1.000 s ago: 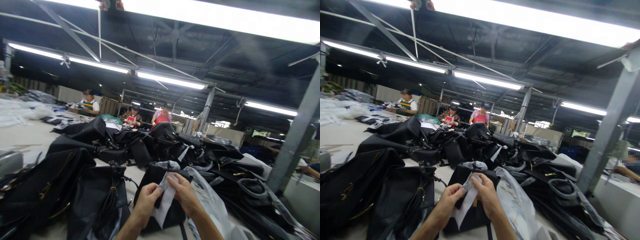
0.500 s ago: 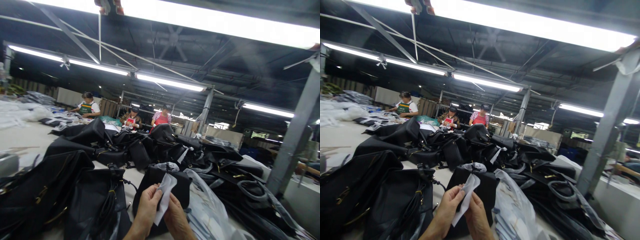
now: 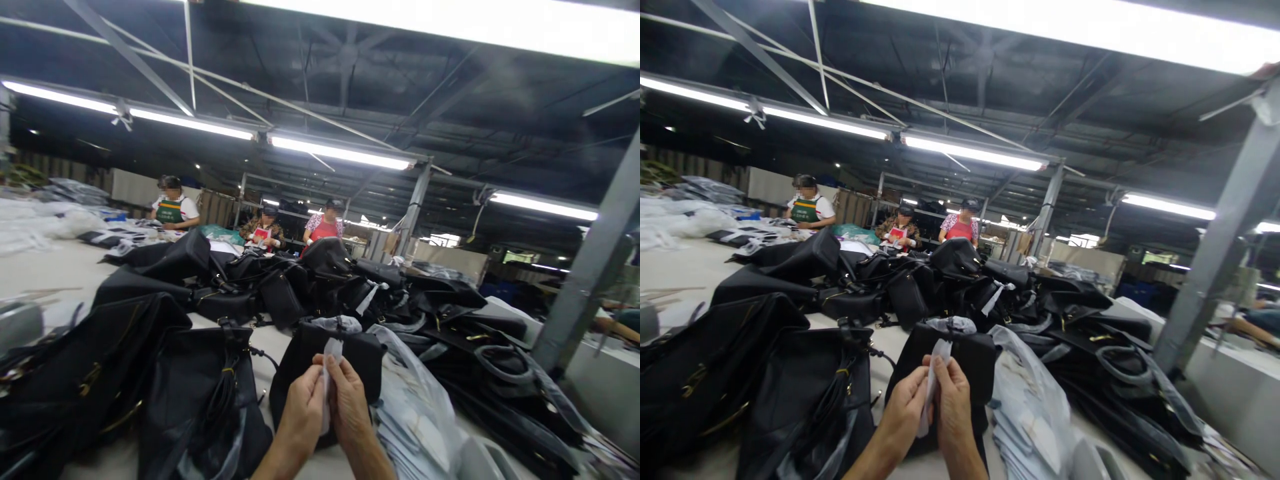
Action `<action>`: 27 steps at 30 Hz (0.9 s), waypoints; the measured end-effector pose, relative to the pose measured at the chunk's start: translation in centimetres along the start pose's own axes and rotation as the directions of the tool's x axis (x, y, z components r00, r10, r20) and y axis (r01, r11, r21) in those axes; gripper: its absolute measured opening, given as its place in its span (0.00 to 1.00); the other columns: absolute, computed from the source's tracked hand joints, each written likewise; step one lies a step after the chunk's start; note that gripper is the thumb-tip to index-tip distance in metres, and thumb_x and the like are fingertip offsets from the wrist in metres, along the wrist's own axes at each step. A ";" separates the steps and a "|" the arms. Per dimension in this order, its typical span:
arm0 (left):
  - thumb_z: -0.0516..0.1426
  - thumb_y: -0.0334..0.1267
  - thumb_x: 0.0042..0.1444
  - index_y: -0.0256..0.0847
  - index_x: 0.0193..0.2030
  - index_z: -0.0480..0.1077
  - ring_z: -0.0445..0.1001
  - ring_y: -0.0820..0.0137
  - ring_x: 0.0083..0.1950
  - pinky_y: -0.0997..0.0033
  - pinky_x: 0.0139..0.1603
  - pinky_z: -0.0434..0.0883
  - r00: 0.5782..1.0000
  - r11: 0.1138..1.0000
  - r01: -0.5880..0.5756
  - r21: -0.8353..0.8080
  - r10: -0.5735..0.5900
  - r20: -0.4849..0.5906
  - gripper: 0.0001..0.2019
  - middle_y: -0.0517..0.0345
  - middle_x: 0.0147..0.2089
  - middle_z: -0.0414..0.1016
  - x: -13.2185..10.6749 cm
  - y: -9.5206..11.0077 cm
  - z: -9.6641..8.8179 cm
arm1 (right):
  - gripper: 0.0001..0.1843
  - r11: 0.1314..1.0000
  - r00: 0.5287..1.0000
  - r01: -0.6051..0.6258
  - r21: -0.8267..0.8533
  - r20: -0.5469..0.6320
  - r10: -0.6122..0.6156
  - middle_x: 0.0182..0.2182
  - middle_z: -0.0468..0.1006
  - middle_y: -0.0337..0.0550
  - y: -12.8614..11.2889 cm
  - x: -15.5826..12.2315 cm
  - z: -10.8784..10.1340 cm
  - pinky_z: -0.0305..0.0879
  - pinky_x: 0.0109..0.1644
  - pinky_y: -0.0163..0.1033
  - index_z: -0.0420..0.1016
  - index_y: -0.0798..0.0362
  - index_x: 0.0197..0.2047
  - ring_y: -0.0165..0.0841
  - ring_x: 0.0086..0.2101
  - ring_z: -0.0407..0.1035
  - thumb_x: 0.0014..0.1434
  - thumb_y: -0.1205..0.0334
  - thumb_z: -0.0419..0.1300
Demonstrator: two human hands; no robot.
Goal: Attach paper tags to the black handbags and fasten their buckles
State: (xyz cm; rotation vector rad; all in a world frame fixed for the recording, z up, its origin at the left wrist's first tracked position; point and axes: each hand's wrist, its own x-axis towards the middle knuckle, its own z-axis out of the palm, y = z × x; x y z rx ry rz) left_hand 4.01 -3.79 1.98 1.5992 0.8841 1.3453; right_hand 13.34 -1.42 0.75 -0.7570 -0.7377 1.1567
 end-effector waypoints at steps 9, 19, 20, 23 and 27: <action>0.56 0.32 0.49 0.43 0.36 0.64 0.72 0.67 0.36 0.70 0.38 0.67 0.993 0.987 -0.015 0.161 0.034 -0.115 0.07 0.59 0.35 0.72 -1.2 -0.5 0.1 | 0.23 0.999 0.997 -0.042 -0.024 -0.071 0.040 0.22 0.77 0.37 -0.7 -0.3 0.0 0.63 0.24 0.31 0.76 0.55 0.28 0.28 0.21 0.66 0.38 0.46 0.76; 0.59 0.33 0.49 0.42 0.31 0.66 0.72 0.65 0.38 0.71 0.38 0.69 0.992 0.980 -0.049 0.193 0.070 -0.104 0.04 0.56 0.38 0.71 -2.2 -0.7 -1.1 | 0.21 0.999 0.998 -0.017 -0.047 -0.056 0.014 0.24 0.77 0.37 -1.3 -0.4 -0.3 0.63 0.29 0.31 0.76 0.55 0.27 0.29 0.26 0.68 0.40 0.48 0.75; 0.60 0.32 0.46 0.42 0.32 0.67 0.72 0.64 0.42 0.69 0.41 0.70 0.990 0.975 -0.058 0.215 0.084 -0.111 0.06 0.55 0.41 0.71 -2.3 -0.7 -1.0 | 0.21 0.999 0.997 -0.029 -0.041 -0.067 0.026 0.24 0.77 0.38 -1.2 -0.5 -0.2 0.64 0.29 0.31 0.76 0.55 0.26 0.29 0.26 0.68 0.40 0.47 0.75; 0.60 0.31 0.47 0.42 0.30 0.68 0.72 0.61 0.46 0.67 0.45 0.70 0.971 0.947 -0.102 0.303 0.160 -0.175 0.04 0.52 0.42 0.71 -2.6 -1.4 -0.7 | 0.21 0.999 0.997 -0.038 -0.030 -0.065 0.036 0.24 0.78 0.38 -1.1 -0.5 0.0 0.63 0.29 0.32 0.76 0.55 0.27 0.30 0.26 0.68 0.39 0.47 0.75; 0.56 0.36 0.55 0.42 0.25 0.69 0.72 0.64 0.38 0.69 0.42 0.68 0.947 0.948 -0.153 0.278 0.222 -0.234 0.08 0.54 0.35 0.72 -2.7 -2.7 -0.4 | 0.20 0.998 0.999 0.005 -0.058 -0.031 -0.007 0.25 0.78 0.38 -1.0 -0.6 -0.1 0.63 0.30 0.32 0.77 0.55 0.29 0.30 0.27 0.69 0.42 0.48 0.74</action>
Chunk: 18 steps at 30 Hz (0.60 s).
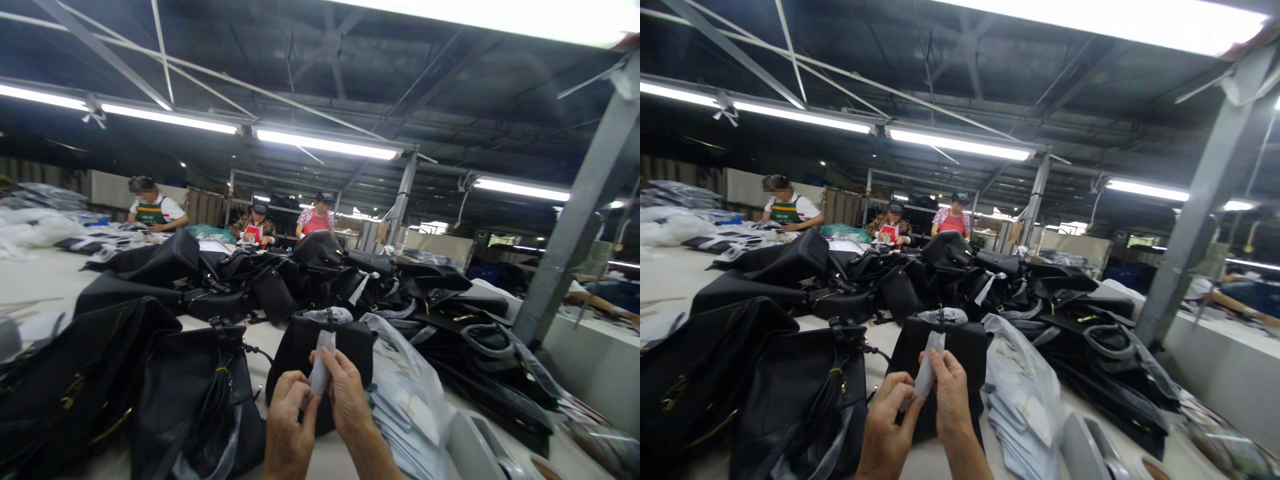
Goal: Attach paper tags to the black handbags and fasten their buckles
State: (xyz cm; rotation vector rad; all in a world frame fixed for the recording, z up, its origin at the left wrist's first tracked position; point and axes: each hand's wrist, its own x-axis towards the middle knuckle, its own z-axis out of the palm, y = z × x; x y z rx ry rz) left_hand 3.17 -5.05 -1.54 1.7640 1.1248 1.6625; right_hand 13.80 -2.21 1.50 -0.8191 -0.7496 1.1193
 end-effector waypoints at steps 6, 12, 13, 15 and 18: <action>0.64 0.52 0.46 0.40 0.23 0.66 0.65 0.72 0.27 0.73 0.31 0.64 0.909 0.803 0.416 -0.426 -0.367 0.195 0.18 0.63 0.23 0.66 0.4 -0.6 0.4 | 0.22 0.997 0.998 -0.053 0.060 -0.011 0.054 0.26 0.79 0.41 0.1 0.0 0.0 0.65 0.29 0.32 0.78 0.56 0.30 0.32 0.28 0.71 0.39 0.48 0.76; 0.65 0.55 0.40 0.39 0.23 0.67 0.63 0.73 0.27 0.75 0.29 0.62 0.833 0.670 0.542 -0.508 -0.508 0.219 0.21 0.64 0.24 0.66 1.0 -0.8 0.7 | 0.24 0.999 0.999 0.000 -0.039 -0.042 -0.002 0.27 0.79 0.40 0.3 -0.3 0.3 0.67 0.32 0.34 0.75 0.54 0.28 0.33 0.29 0.73 0.40 0.43 0.74; 0.65 0.54 0.40 0.38 0.24 0.68 0.65 0.72 0.29 0.74 0.30 0.63 0.846 0.692 0.522 -0.499 -0.493 0.201 0.20 0.62 0.25 0.68 1.1 -0.9 0.8 | 0.24 0.997 0.999 0.022 -0.069 -0.046 -0.025 0.26 0.78 0.39 0.3 -0.4 0.3 0.67 0.33 0.34 0.75 0.54 0.28 0.33 0.29 0.72 0.40 0.42 0.73; 0.64 0.54 0.41 0.38 0.24 0.69 0.66 0.71 0.31 0.73 0.33 0.65 0.876 0.734 0.470 -0.491 -0.455 0.159 0.19 0.60 0.26 0.70 1.3 -1.1 1.0 | 0.25 0.987 0.995 0.077 -0.141 -0.047 -0.085 0.23 0.74 0.37 0.4 -0.3 0.3 0.66 0.31 0.34 0.73 0.54 0.26 0.32 0.27 0.70 0.42 0.40 0.71; 0.63 0.55 0.44 0.40 0.21 0.64 0.62 0.73 0.26 0.74 0.28 0.63 0.909 0.795 0.392 -0.463 -0.412 0.062 0.20 0.64 0.22 0.64 1.4 -1.8 1.3 | 0.24 0.958 0.984 0.152 -0.244 -0.055 -0.170 0.18 0.65 0.31 0.7 0.1 -0.2 0.56 0.24 0.31 0.68 0.53 0.23 0.26 0.21 0.59 0.44 0.41 0.70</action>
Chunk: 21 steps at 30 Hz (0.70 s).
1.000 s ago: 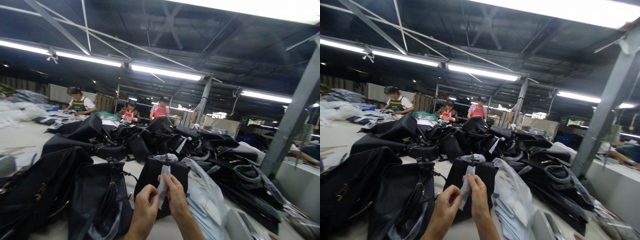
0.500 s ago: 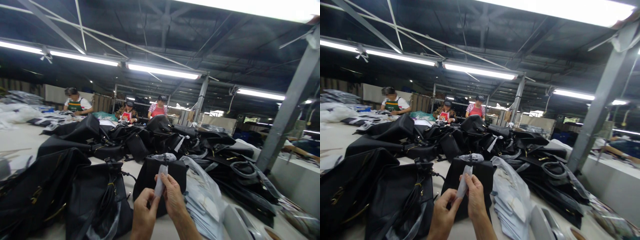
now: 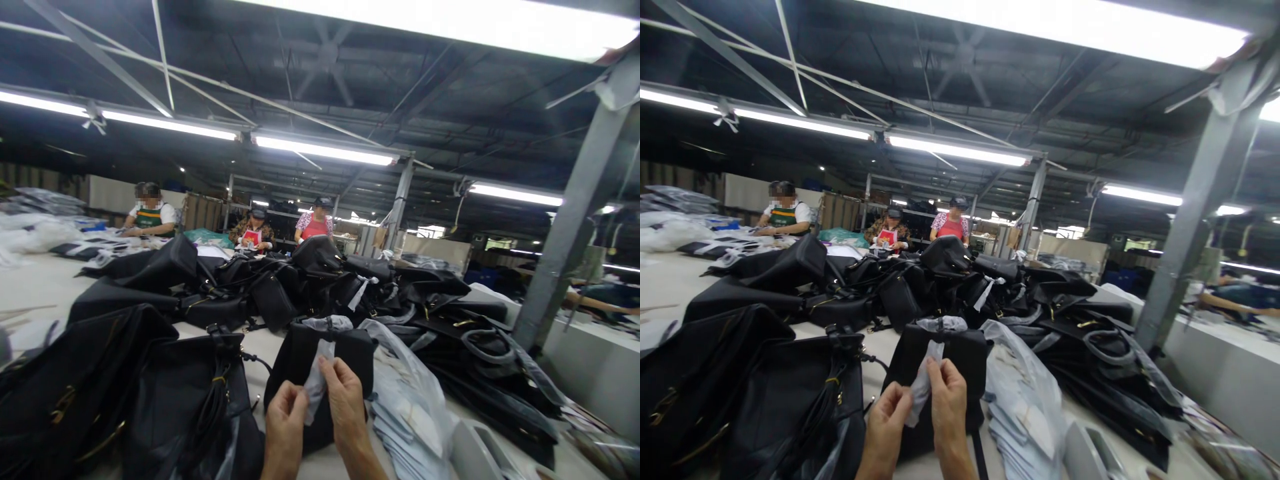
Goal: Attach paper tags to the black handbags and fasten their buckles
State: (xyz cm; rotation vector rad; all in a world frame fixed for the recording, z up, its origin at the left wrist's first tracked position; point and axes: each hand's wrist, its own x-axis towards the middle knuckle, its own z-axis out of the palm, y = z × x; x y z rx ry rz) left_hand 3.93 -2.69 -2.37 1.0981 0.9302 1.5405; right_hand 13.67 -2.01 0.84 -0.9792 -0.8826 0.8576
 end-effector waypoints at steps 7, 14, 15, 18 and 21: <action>0.55 0.49 0.60 0.43 0.49 0.74 0.73 0.66 0.36 0.70 0.39 0.71 0.926 0.901 -0.375 0.219 0.376 0.037 0.17 0.56 0.35 0.74 -0.6 -0.1 -0.4 | 0.26 0.988 0.988 -0.151 0.029 0.036 0.150 0.19 0.65 0.31 -0.3 0.5 -0.1 0.56 0.24 0.30 0.68 0.53 0.27 0.26 0.21 0.58 0.40 0.40 0.71; 0.49 0.48 0.64 0.42 0.54 0.75 0.74 0.63 0.40 0.68 0.43 0.74 0.875 0.834 -0.482 0.266 0.448 0.182 0.21 0.50 0.38 0.75 -0.4 0.9 -1.0 | 0.24 0.998 0.990 -0.057 0.026 0.130 0.053 0.20 0.67 0.34 -1.2 0.3 0.2 0.56 0.26 0.31 0.73 0.55 0.26 0.26 0.22 0.58 0.45 0.41 0.70; 0.50 0.47 0.63 0.42 0.53 0.76 0.75 0.63 0.41 0.68 0.44 0.74 0.883 0.842 -0.467 0.270 0.428 0.194 0.20 0.50 0.39 0.75 -0.3 1.1 -1.1 | 0.24 0.999 0.987 -0.043 0.016 0.154 0.040 0.20 0.68 0.34 -1.3 0.3 0.1 0.57 0.27 0.31 0.73 0.55 0.26 0.26 0.23 0.58 0.46 0.40 0.69; 0.52 0.46 0.61 0.42 0.47 0.77 0.76 0.62 0.41 0.68 0.43 0.73 0.916 0.881 -0.396 0.260 0.361 0.173 0.17 0.51 0.39 0.76 0.0 2.3 -1.0 | 0.25 0.999 0.984 -0.030 -0.016 0.176 0.032 0.20 0.67 0.34 -1.5 0.3 -0.1 0.58 0.27 0.31 0.73 0.55 0.25 0.26 0.23 0.58 0.46 0.39 0.69; 0.55 0.46 0.58 0.41 0.40 0.76 0.76 0.62 0.39 0.68 0.41 0.72 0.945 0.898 -0.320 0.302 0.277 0.175 0.13 0.52 0.37 0.76 0.2 3.7 0.0 | 0.25 0.998 0.990 -0.008 -0.063 0.137 0.017 0.18 0.63 0.32 -1.7 0.2 -0.3 0.56 0.26 0.32 0.73 0.54 0.24 0.26 0.21 0.54 0.44 0.39 0.69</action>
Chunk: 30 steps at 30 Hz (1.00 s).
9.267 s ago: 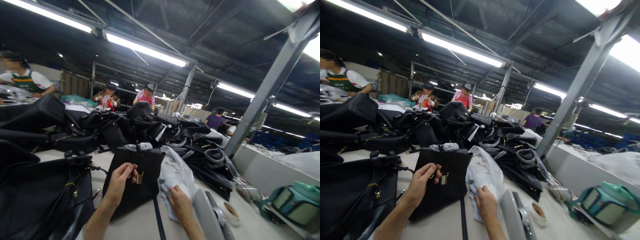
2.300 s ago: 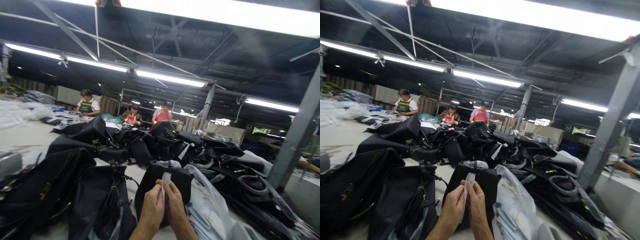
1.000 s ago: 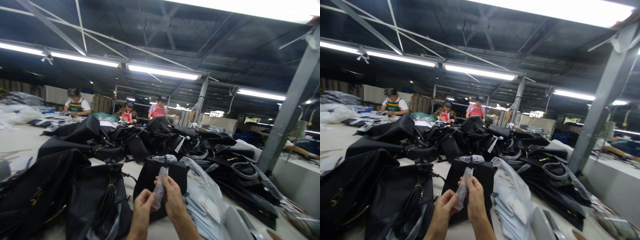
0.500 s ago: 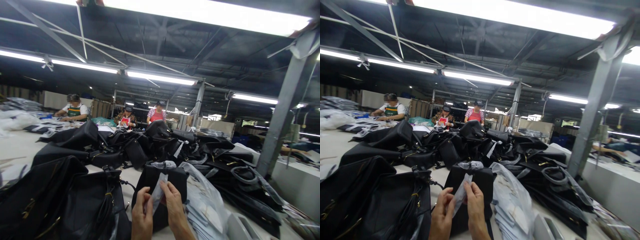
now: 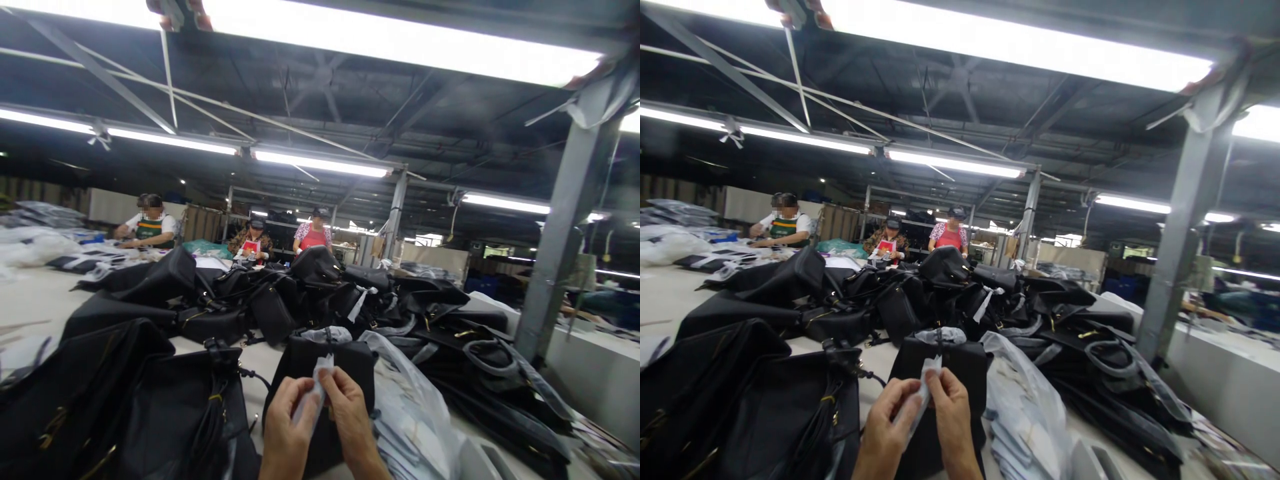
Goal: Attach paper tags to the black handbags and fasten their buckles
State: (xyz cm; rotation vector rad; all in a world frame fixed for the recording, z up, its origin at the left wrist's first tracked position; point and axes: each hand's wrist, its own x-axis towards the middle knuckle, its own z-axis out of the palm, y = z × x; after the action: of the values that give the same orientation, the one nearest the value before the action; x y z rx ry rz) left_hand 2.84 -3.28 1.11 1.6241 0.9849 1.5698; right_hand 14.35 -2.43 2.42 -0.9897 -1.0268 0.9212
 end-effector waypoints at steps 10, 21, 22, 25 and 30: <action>0.53 0.35 0.56 0.42 0.30 0.67 0.72 0.64 0.35 0.67 0.38 0.66 0.995 0.986 0.013 0.167 -0.029 0.095 0.05 0.57 0.32 0.71 1.3 0.9 0.8 | 0.25 0.993 0.997 0.067 -0.095 -0.040 -0.071 0.15 0.60 0.31 -1.0 1.3 -0.5 0.52 0.22 0.32 0.65 0.52 0.18 0.26 0.20 0.52 0.46 0.41 0.67; 0.45 0.33 0.63 0.44 0.58 0.67 0.75 0.64 0.44 0.66 0.45 0.73 0.974 0.953 -0.225 0.205 0.218 0.053 0.20 0.51 0.44 0.74 0.7 -0.5 1.8 | 0.28 0.988 0.997 0.050 -0.143 -0.058 -0.059 0.14 0.58 0.30 -1.7 2.5 -0.2 0.46 0.21 0.32 0.60 0.51 0.17 0.24 0.17 0.51 0.46 0.38 0.65; 0.44 0.34 0.63 0.44 0.59 0.68 0.75 0.65 0.43 0.66 0.44 0.74 0.970 0.946 -0.242 0.216 0.233 0.068 0.20 0.51 0.43 0.74 0.7 -0.7 1.8 | 0.28 0.989 0.997 0.050 -0.141 -0.055 -0.058 0.14 0.58 0.30 -1.7 2.4 -0.2 0.46 0.21 0.33 0.60 0.51 0.17 0.24 0.17 0.51 0.45 0.37 0.65; 0.44 0.33 0.62 0.40 0.55 0.71 0.75 0.65 0.41 0.67 0.43 0.74 0.972 0.948 -0.234 0.217 0.231 0.038 0.20 0.49 0.41 0.74 0.9 -0.6 1.7 | 0.29 0.992 0.999 0.054 -0.118 0.009 -0.053 0.15 0.59 0.30 -2.1 2.1 -0.3 0.47 0.22 0.32 0.62 0.52 0.18 0.24 0.19 0.51 0.45 0.36 0.66; 0.46 0.35 0.58 0.37 0.48 0.74 0.76 0.61 0.46 0.62 0.49 0.73 0.994 0.994 -0.089 0.060 0.092 -0.053 0.18 0.47 0.43 0.76 1.8 0.7 1.4 | 0.24 0.998 0.978 0.042 -0.057 0.206 -0.029 0.21 0.67 0.35 -2.8 1.8 -0.7 0.53 0.27 0.31 0.75 0.57 0.27 0.25 0.23 0.57 0.46 0.41 0.69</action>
State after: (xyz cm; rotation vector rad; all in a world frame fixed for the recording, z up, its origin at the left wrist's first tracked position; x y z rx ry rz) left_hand 4.32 -1.97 2.50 1.6936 1.0060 1.6692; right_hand 15.85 -1.71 5.34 -0.9370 -1.2486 0.9822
